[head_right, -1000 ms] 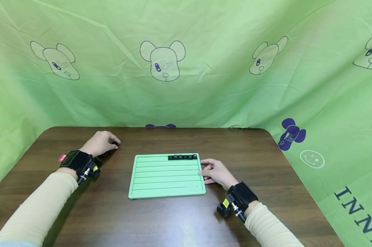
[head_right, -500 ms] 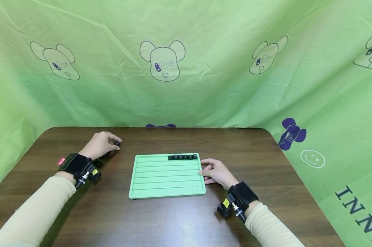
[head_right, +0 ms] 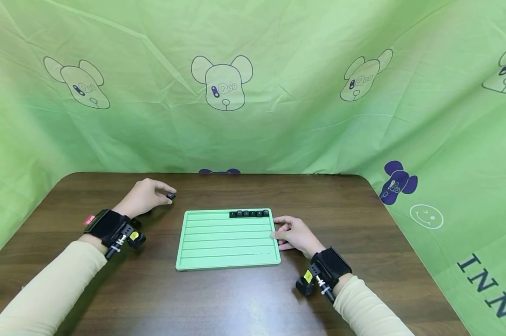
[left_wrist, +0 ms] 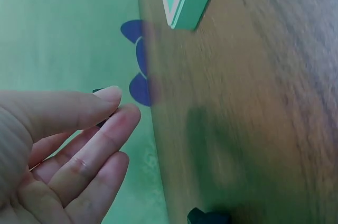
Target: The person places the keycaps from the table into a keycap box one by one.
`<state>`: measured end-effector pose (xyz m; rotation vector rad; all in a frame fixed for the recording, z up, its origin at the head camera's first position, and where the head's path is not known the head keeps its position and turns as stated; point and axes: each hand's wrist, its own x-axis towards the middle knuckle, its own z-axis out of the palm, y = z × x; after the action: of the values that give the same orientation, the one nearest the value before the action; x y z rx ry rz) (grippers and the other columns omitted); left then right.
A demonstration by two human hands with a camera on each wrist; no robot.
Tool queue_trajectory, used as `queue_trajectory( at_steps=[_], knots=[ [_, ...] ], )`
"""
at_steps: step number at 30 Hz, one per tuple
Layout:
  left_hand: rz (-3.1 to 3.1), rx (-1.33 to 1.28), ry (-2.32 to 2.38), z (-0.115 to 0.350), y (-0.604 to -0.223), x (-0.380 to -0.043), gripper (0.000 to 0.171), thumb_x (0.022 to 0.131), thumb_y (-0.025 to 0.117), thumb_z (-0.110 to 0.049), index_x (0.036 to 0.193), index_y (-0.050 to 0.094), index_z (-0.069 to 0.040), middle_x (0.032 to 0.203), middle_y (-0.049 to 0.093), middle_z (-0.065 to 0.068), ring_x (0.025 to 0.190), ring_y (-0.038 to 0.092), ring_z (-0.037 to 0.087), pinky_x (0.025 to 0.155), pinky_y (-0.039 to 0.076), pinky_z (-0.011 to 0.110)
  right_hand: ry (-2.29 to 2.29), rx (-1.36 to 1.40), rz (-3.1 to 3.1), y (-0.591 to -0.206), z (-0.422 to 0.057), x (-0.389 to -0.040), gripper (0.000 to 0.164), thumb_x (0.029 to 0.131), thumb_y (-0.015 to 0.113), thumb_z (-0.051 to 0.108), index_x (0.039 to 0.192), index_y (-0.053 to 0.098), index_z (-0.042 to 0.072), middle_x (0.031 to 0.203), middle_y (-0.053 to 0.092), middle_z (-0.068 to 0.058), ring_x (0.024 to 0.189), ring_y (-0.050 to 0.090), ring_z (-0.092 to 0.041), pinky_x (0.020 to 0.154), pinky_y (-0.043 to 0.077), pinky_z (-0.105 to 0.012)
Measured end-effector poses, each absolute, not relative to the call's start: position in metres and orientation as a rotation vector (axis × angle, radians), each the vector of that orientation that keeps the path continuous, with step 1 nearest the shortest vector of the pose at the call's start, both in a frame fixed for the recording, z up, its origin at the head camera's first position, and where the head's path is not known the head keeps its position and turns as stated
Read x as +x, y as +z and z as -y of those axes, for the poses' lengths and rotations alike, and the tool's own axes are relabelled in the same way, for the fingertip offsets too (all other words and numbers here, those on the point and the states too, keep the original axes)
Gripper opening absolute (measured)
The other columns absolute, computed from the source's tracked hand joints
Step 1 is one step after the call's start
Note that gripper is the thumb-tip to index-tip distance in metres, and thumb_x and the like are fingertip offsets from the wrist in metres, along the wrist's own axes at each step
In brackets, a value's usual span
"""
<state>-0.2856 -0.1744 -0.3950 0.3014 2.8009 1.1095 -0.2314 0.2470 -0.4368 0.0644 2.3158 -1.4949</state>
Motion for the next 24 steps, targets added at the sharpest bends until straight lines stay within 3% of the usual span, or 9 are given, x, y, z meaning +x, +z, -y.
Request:
queue_trajectory(
  at_steps=[10,17,24],
  knots=[
    [-2.808,0.368,1.166,0.16,-0.398,-0.283,0.015,0.088,0.079,-0.006,0.103,0.078,-0.003,0.1,0.074,0.009,0.088,0.066,0.022,0.074,0.05,0.035,-1.496,0.082,-2.31,-0.437,-0.247,-0.232,0.052,0.095,0.071,0.0,0.143,0.051,-0.006,0.091,0.057,-0.01,0.072,0.061,-0.017,0.063,0.059,-0.031],
    [-2.773,0.361,1.225,0.146,-0.398,-0.278,0.016,0.09,0.078,-0.006,0.105,0.077,-0.003,0.101,0.075,0.009,0.086,0.069,0.019,0.072,0.052,0.034,-1.5,0.075,-2.306,-0.438,-0.247,-0.232,0.053,0.094,0.071,0.0,0.143,0.051,-0.006,0.091,0.057,-0.01,0.072,0.061,-0.017,0.063,0.059,-0.031],
    [-2.745,0.353,1.299,0.129,-0.396,-0.275,0.023,0.091,0.077,-0.005,0.113,0.075,-0.001,0.106,0.072,0.01,0.088,0.069,0.021,0.078,0.054,0.038,-1.495,0.072,-2.307,-0.439,-0.247,-0.233,0.054,0.095,0.071,0.001,0.144,0.05,-0.006,0.092,0.058,-0.01,0.072,0.062,-0.017,0.063,0.059,-0.031]
  ],
)
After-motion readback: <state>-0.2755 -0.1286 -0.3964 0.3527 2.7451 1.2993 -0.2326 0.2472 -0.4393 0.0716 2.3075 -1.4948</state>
